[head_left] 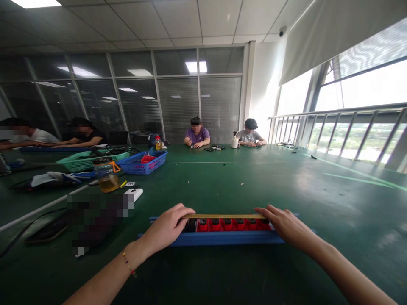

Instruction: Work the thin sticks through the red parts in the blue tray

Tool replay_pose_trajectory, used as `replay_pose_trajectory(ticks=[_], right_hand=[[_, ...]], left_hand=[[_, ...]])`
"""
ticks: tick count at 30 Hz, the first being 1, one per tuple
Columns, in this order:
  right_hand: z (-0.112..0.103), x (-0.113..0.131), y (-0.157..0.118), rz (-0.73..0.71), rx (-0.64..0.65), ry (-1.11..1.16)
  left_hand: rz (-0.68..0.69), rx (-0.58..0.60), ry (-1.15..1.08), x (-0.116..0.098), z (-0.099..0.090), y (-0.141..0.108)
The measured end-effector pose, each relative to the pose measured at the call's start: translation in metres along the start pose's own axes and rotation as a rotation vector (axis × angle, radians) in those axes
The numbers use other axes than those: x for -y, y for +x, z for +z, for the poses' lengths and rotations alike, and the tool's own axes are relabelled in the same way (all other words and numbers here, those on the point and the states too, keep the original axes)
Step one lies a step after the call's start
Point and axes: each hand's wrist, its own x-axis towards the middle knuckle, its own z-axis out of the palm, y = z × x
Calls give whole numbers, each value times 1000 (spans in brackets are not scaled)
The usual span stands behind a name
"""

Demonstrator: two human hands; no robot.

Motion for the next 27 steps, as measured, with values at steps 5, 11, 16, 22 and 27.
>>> replay_pose_trajectory(ticks=[5, 11, 16, 22, 27], right_hand=[[5, 1, -4, 35, 3, -7], [4, 7, -3, 60, 0, 33], [2, 7, -1, 97, 22, 21], [3, 7, 0, 113, 28, -21], [1, 7, 0, 103, -23, -64]], left_hand=[[-32, 11, -47, -2, 4, 0], [-77, 12, -82, -4, 13, 0], [-102, 15, -79, -7, 15, 0], [-100, 18, -40, -14, 13, 1], [-126, 9, -9, -13, 13, 8]])
